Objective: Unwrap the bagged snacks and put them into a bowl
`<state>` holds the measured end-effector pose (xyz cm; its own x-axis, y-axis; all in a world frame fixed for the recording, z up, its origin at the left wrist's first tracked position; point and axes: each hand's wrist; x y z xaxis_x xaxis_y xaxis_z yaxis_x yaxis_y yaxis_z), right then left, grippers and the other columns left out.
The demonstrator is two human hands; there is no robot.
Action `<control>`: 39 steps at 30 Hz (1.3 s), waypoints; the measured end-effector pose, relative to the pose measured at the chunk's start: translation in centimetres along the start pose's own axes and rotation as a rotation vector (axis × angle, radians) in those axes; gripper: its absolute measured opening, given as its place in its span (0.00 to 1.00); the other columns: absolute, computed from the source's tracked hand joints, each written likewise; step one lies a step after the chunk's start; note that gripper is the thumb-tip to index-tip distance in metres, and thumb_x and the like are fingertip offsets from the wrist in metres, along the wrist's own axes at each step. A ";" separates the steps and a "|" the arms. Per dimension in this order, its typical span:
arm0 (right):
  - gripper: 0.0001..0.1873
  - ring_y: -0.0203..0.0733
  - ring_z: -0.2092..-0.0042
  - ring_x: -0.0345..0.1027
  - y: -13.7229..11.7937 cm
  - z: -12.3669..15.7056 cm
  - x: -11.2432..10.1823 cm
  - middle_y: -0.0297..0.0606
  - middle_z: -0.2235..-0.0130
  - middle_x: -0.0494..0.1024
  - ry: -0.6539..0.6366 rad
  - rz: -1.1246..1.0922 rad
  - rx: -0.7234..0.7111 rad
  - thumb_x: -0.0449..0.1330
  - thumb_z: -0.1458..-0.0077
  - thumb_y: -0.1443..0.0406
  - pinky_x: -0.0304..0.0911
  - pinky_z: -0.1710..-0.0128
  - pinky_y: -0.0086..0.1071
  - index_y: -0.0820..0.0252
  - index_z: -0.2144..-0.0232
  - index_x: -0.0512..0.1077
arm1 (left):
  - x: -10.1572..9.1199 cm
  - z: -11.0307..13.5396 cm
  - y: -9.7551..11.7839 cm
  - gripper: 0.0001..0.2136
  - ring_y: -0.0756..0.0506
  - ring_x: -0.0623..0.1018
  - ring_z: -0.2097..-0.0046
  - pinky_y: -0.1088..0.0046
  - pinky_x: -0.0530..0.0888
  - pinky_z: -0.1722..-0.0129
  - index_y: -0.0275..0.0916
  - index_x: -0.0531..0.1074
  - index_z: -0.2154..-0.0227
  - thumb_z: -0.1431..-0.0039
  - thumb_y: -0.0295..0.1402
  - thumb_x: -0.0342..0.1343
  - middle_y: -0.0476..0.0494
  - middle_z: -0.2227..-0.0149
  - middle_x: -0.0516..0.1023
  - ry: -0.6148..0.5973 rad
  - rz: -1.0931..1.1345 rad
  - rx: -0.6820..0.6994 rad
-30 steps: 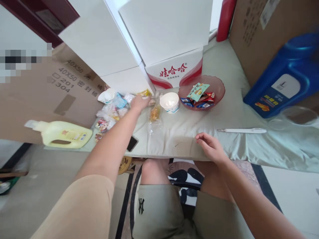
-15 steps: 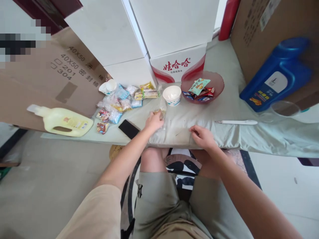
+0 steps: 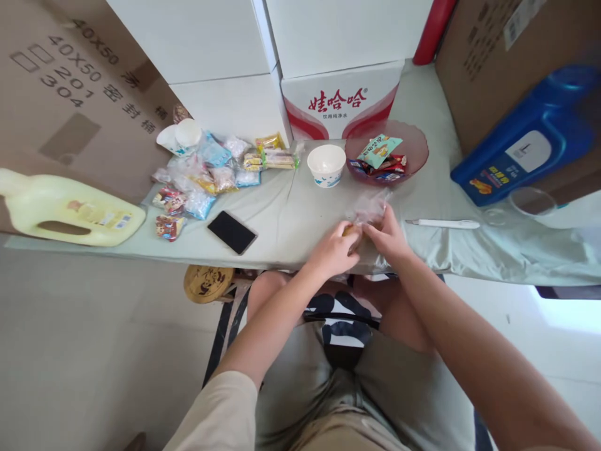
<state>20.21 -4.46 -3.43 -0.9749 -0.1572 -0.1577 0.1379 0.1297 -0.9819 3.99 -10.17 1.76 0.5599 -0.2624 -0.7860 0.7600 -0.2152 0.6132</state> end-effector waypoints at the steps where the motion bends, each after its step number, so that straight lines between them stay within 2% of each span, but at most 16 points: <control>1: 0.39 0.48 0.55 0.78 -0.5 -0.5 0.1 0.44 0.53 0.82 0.028 -0.034 0.008 0.61 0.49 0.60 0.74 0.53 0.45 0.57 0.36 0.56 | -0.4 -0.7 -0.3 0.25 0.32 0.75 0.39 0.53 0.72 0.38 0.41 0.72 0.42 0.44 0.27 0.57 0.34 0.35 0.67 0.010 0.014 0.023; 3: 0.38 0.47 0.56 0.78 -1.2 -1.5 0.4 0.43 0.55 0.83 0.144 -0.005 0.020 0.61 0.52 0.63 0.73 0.53 0.43 0.59 0.38 0.60 | -0.9 -2.1 -0.8 0.26 0.32 0.75 0.40 0.53 0.72 0.37 0.41 0.71 0.42 0.46 0.26 0.58 0.34 0.39 0.73 0.046 0.081 0.049; 6: 0.26 0.46 0.60 0.76 -1.5 -2.3 0.5 0.39 0.61 0.82 0.260 0.119 0.039 0.56 0.54 0.67 0.72 0.54 0.41 0.59 0.50 0.72 | -0.9 -3.8 -1.8 0.29 0.34 0.77 0.42 0.54 0.73 0.39 0.42 0.68 0.41 0.48 0.30 0.62 0.36 0.42 0.76 0.103 0.367 0.070; 8: 0.16 0.45 0.62 0.75 -1.3 -2.6 0.0 0.38 0.65 0.81 0.294 0.166 0.063 0.54 0.54 0.67 0.71 0.57 0.40 0.57 0.62 0.76 | -0.5 -4.3 -2.5 0.30 0.36 0.78 0.41 0.55 0.75 0.41 0.43 0.65 0.39 0.46 0.33 0.61 0.35 0.37 0.72 0.078 0.653 0.096; 10: 0.11 0.45 0.63 0.74 -1.1 -3.1 -0.7 0.37 0.66 0.80 0.339 0.178 0.062 0.55 0.53 0.66 0.70 0.59 0.39 0.56 0.68 0.75 | -0.3 -4.6 -2.9 0.29 0.36 0.75 0.37 0.56 0.76 0.40 0.46 0.64 0.39 0.46 0.31 0.58 0.36 0.32 0.66 0.002 0.857 0.137; 13: 0.09 0.44 0.63 0.73 -0.9 -4.3 -1.8 0.36 0.66 0.80 0.369 0.178 0.062 0.56 0.53 0.65 0.68 0.60 0.38 0.55 0.69 0.74 | -0.4 -5.3 -3.3 0.30 0.36 0.67 0.30 0.55 0.73 0.37 0.50 0.69 0.41 0.50 0.24 0.55 0.42 0.28 0.60 -0.062 0.856 0.150; 15: 0.08 0.44 0.64 0.72 -0.6 -5.3 -2.3 0.36 0.67 0.79 0.353 0.178 0.095 0.55 0.52 0.64 0.67 0.62 0.37 0.55 0.69 0.74 | -1.1 -6.0 -3.8 0.33 0.35 0.68 0.30 0.56 0.75 0.38 0.52 0.69 0.40 0.51 0.24 0.57 0.43 0.27 0.59 -0.121 0.885 0.124; 19: 0.10 0.42 0.66 0.70 0.1 -6.5 -2.7 0.36 0.68 0.77 0.333 0.158 0.186 0.54 0.49 0.64 0.66 0.64 0.36 0.55 0.67 0.74 | -3.2 -6.5 -5.1 0.36 0.37 0.83 0.47 0.65 0.83 0.58 0.56 0.62 0.34 0.46 0.33 0.60 0.39 0.26 0.56 -0.252 1.093 -0.035; 21: 0.09 0.44 0.64 0.70 0.4 -6.5 -2.6 0.36 0.67 0.77 0.315 0.203 0.142 0.54 0.48 0.65 0.67 0.60 0.38 0.55 0.67 0.74 | -3.9 -6.1 -5.2 0.36 0.40 0.85 0.52 0.69 0.82 0.64 0.58 0.60 0.33 0.45 0.35 0.62 0.38 0.25 0.55 -0.250 1.070 -0.105; 25: 0.06 0.54 0.52 0.68 0.3 -5.6 -2.4 0.41 0.64 0.79 0.231 0.455 -0.040 0.61 0.49 0.65 0.64 0.49 0.47 0.53 0.67 0.76 | -3.1 -5.0 -3.9 0.27 0.36 0.77 0.37 0.59 0.79 0.43 0.51 0.72 0.42 0.46 0.34 0.64 0.39 0.31 0.66 -0.245 0.919 0.052; 27: 0.06 0.55 0.52 0.68 0.0 -5.1 -2.3 0.42 0.63 0.80 0.147 0.515 -0.089 0.62 0.48 0.65 0.63 0.49 0.48 0.53 0.65 0.77 | -1.9 -4.8 -3.2 0.19 0.38 0.73 0.34 0.58 0.76 0.39 0.48 0.76 0.48 0.43 0.32 0.62 0.40 0.33 0.69 -0.131 0.741 0.126; 29: 0.09 0.54 0.54 0.70 -0.2 -4.4 -2.2 0.43 0.61 0.82 0.029 0.499 -0.136 0.60 0.46 0.67 0.64 0.51 0.47 0.54 0.62 0.77 | -0.9 -4.8 -3.0 0.13 0.40 0.77 0.39 0.60 0.78 0.43 0.45 0.78 0.52 0.40 0.32 0.61 0.39 0.37 0.73 0.040 0.548 0.127; 33: 0.25 0.55 0.50 0.73 -0.3 -3.1 -2.2 0.44 0.53 0.84 -0.116 0.429 -0.185 0.57 0.48 0.68 0.66 0.48 0.48 0.56 0.46 0.72 | -0.2 -5.5 -3.8 0.11 0.46 0.81 0.59 0.67 0.79 0.56 0.42 0.76 0.55 0.41 0.36 0.64 0.43 0.53 0.81 0.352 0.262 -0.049; 35: 0.30 0.58 0.45 0.73 -0.2 -2.6 -2.3 0.44 0.50 0.84 -0.156 0.422 -0.189 0.58 0.47 0.66 0.65 0.44 0.52 0.56 0.41 0.68 | -0.4 -6.0 -4.4 0.14 0.46 0.79 0.61 0.67 0.77 0.56 0.43 0.75 0.56 0.44 0.36 0.67 0.44 0.56 0.80 0.473 0.122 -0.150; 37: 0.32 0.60 0.41 0.71 0.0 -2.4 -2.5 0.47 0.45 0.82 -0.224 0.396 -0.228 0.58 0.44 0.61 0.63 0.41 0.56 0.57 0.37 0.64 | -0.6 -6.5 -5.0 0.17 0.43 0.79 0.56 0.65 0.76 0.53 0.42 0.75 0.56 0.48 0.35 0.70 0.42 0.54 0.78 0.533 0.060 -0.189; 39: 0.38 0.61 0.39 0.70 0.1 -2.4 -2.6 0.52 0.40 0.77 -0.312 0.325 -0.290 0.60 0.43 0.55 0.63 0.39 0.56 0.59 0.33 0.59 | -0.6 -6.9 -5.5 0.18 0.40 0.78 0.52 0.62 0.75 0.49 0.42 0.75 0.57 0.51 0.34 0.71 0.41 0.54 0.77 0.499 0.090 -0.182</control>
<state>22.33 -1.73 -2.91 -0.7855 -0.3419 -0.5159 0.3270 0.4785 -0.8149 1.75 -2.31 -1.75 0.6807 0.2164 -0.6999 0.7217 -0.0343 0.6914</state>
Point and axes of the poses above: each hand's wrist, its own z-axis away from the middle knuckle, its own x-axis out of the palm, y = z × x
